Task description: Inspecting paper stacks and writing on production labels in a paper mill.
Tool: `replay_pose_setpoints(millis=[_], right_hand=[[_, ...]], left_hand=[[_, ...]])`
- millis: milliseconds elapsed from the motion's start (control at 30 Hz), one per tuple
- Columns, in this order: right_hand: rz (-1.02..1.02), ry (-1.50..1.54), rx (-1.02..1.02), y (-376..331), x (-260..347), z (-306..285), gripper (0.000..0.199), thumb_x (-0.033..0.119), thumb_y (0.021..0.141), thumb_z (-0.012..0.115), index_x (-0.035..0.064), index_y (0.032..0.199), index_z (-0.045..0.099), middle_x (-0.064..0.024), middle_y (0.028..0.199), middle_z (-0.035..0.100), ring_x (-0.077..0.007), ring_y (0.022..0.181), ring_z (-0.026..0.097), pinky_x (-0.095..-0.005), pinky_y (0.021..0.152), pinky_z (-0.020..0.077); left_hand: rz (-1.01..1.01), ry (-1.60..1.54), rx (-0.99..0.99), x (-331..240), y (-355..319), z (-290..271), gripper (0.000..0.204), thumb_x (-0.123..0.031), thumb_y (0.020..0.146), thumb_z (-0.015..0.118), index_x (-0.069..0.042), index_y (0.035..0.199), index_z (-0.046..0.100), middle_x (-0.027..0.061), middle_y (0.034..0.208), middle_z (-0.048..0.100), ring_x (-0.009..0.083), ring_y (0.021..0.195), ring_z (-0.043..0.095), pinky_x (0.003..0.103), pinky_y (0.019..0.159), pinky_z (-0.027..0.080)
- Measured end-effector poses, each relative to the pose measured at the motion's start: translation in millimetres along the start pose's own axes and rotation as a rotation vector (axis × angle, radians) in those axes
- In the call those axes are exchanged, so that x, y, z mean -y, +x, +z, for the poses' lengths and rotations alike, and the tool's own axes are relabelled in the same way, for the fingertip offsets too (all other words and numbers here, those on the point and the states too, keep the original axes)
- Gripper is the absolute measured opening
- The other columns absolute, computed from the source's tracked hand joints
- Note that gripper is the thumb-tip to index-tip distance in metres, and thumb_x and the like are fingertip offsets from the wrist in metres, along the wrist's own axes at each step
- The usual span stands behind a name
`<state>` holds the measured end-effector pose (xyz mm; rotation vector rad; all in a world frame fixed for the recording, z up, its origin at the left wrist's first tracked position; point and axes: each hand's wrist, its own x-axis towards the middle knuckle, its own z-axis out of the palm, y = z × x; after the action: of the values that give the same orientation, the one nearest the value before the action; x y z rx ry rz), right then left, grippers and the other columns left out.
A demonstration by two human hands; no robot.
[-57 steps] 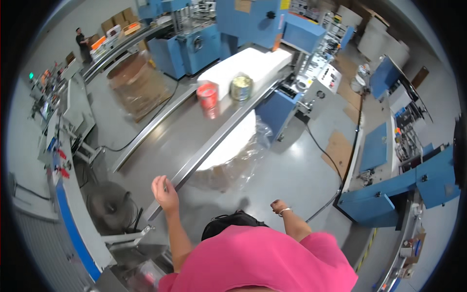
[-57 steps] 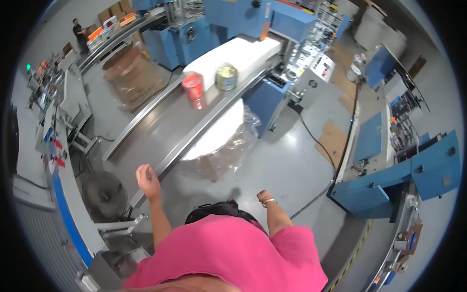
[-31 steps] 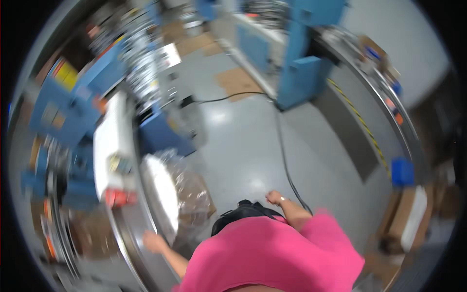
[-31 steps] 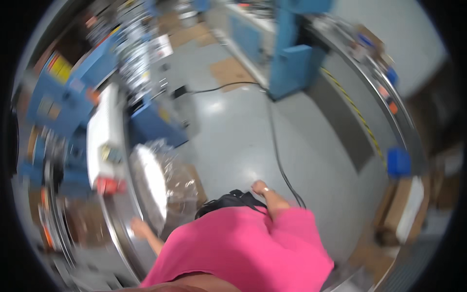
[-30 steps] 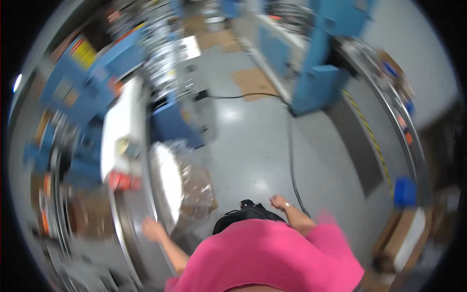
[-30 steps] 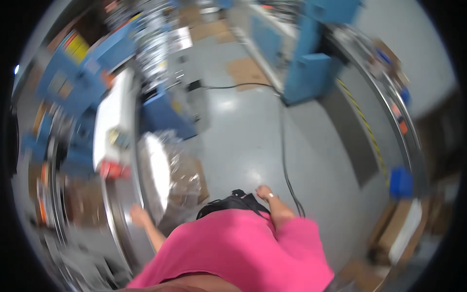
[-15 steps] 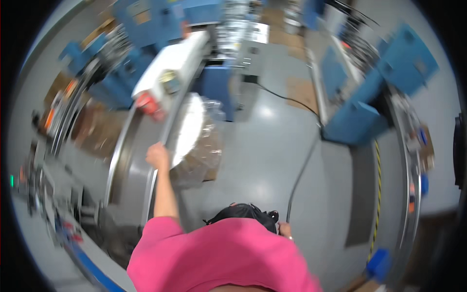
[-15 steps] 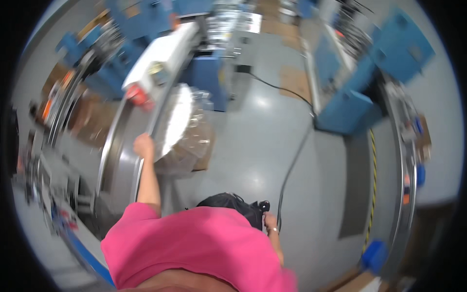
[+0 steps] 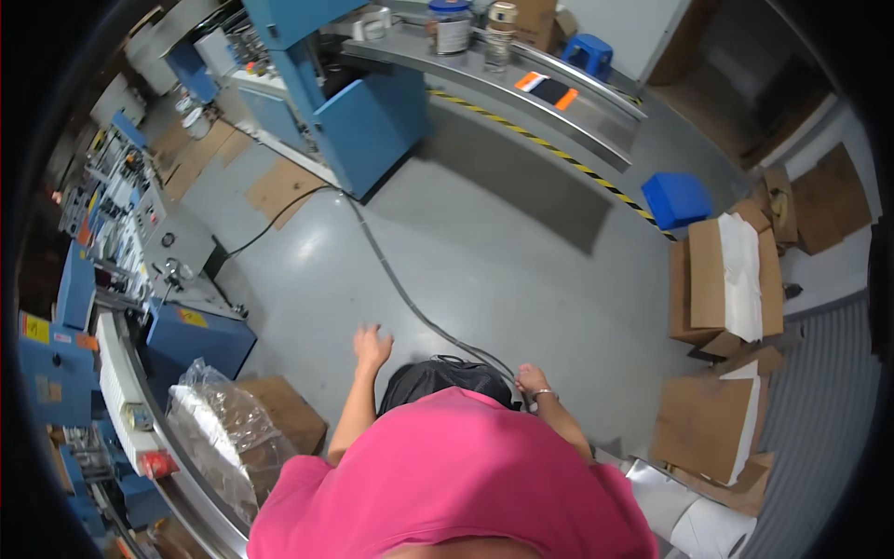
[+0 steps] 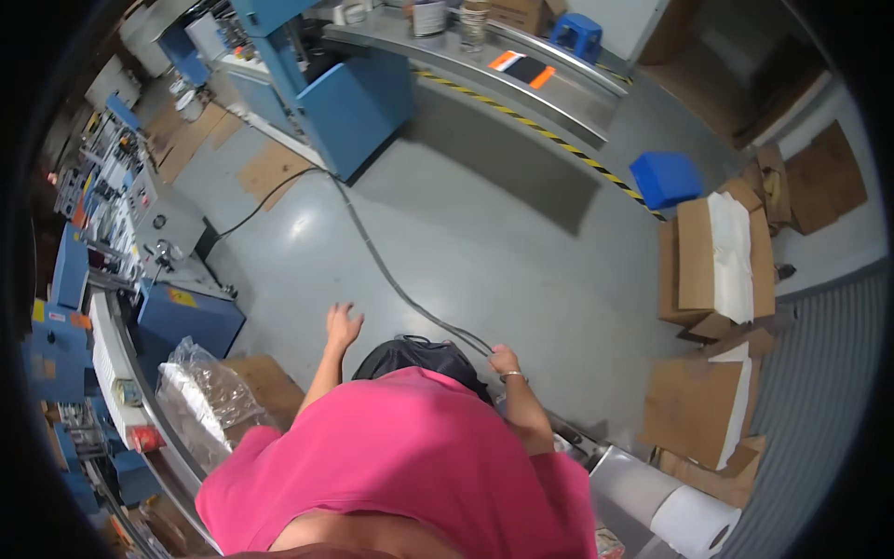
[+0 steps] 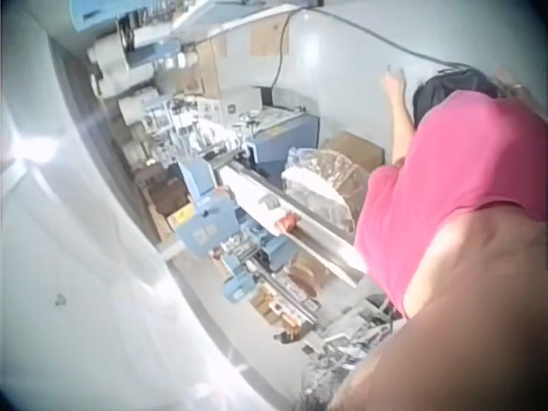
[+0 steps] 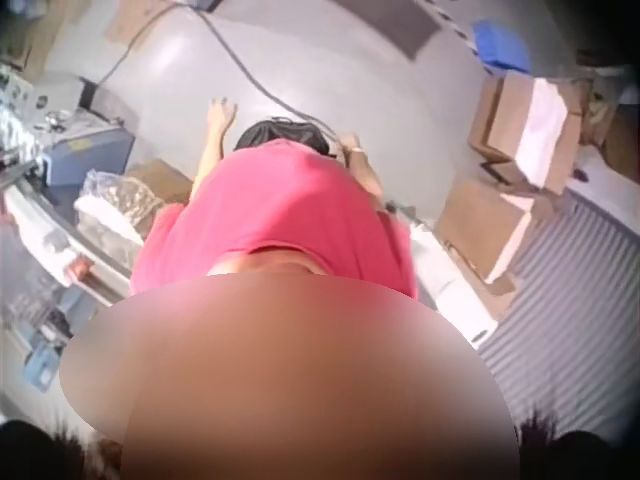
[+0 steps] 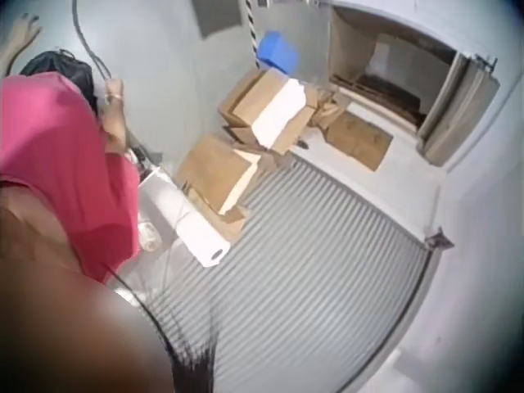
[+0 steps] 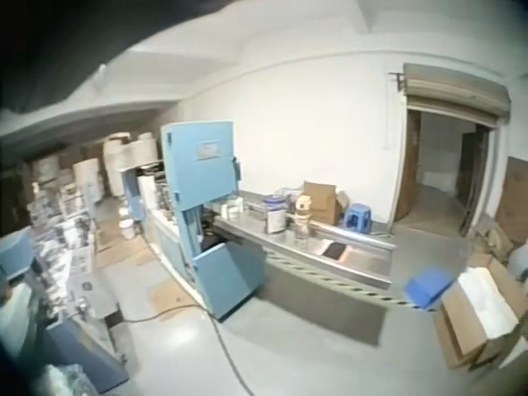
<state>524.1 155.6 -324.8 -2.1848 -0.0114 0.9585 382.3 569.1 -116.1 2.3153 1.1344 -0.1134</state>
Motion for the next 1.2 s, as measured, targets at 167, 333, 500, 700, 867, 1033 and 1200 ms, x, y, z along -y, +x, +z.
replay_pose_setpoints(millis=[167,333,500,700,867,1033,1200], right_hand=[[-0.431,0.187,0.162,-17.9,-54.4,-68.6,0.010,0.014,0.083,0.061,0.0044,0.080,0.063,-0.0036,0.071,0.061,-0.0131,0.057,0.060,-0.0293,0.046,0.0473],[0.281,0.711,-0.077,-47.2,38.7,-111.2,0.026,0.020,0.085,0.066,0.0049,0.106,0.060,-0.0025,0.080,0.062,-0.0116,0.065,0.061,-0.0263,0.052,0.0490],[0.198,0.784,-0.253,-15.4,108.2,-204.1,0.022,0.017,0.089,0.062,0.0068,0.109,0.058,-0.0013,0.083,0.061,-0.0116,0.063,0.058,-0.0248,0.054,0.0485],[-0.088,0.717,-0.592,59.1,156.6,-354.9,0.019,0.016,0.093,0.058,0.0056,0.108,0.058,-0.0010,0.084,0.060,-0.0086,0.066,0.054,-0.0222,0.055,0.0444],[-0.407,0.795,-0.709,77.5,297.8,-477.6,0.030,0.014,0.094,0.056,0.0028,0.121,0.050,-0.0010,0.087,0.060,-0.0072,0.070,0.053,-0.0208,0.060,0.0438],[-0.607,0.561,-0.522,138.0,391.8,-524.1,0.028,0.013,0.094,0.058,0.0007,0.119,0.053,-0.0026,0.090,0.062,-0.0077,0.074,0.056,-0.0211,0.064,0.0456],[-0.674,0.391,-0.094,219.7,479.9,-530.2,0.025,0.011,0.094,0.058,0.0001,0.117,0.056,-0.0062,0.095,0.064,-0.0097,0.081,0.060,-0.0232,0.071,0.0495]], left_hand=[[0.370,-0.075,0.051,-151.4,42.0,14.3,0.045,-0.030,0.081,0.065,-0.005,0.118,0.061,0.0277,0.132,0.048,0.0413,0.125,0.043,0.047,0.105,0.036],[0.627,-0.081,0.090,-259.2,57.4,43.1,0.040,-0.024,0.082,0.065,-0.004,0.116,0.059,0.0226,0.121,0.056,0.0401,0.111,0.054,0.045,0.095,0.045],[0.733,-0.299,0.038,-344.8,92.1,61.4,0.034,-0.018,0.083,0.064,-0.002,0.112,0.060,0.0196,0.116,0.059,0.0388,0.106,0.056,0.043,0.091,0.046],[0.947,-0.411,-0.361,-495.4,168.8,25.0,0.025,-0.010,0.081,0.065,-0.002,0.105,0.062,0.0165,0.110,0.060,0.0350,0.102,0.056,0.043,0.089,0.045],[0.974,-0.451,-0.440,-574.6,203.0,12.7,0.021,-0.012,0.082,0.066,-0.002,0.099,0.063,0.0158,0.112,0.059,0.0335,0.103,0.056,0.042,0.089,0.044],[0.835,-0.288,-0.321,-616.1,231.6,30.4,0.029,-0.019,0.082,0.067,-0.001,0.105,0.064,0.0207,0.119,0.055,0.0362,0.113,0.051,0.046,0.096,0.041],[0.658,-0.105,-0.352,-644.3,261.8,28.4,0.043,-0.023,0.082,0.067,0.000,0.116,0.056,0.0257,0.128,0.048,0.0413,0.118,0.046,0.049,0.096,0.039]])
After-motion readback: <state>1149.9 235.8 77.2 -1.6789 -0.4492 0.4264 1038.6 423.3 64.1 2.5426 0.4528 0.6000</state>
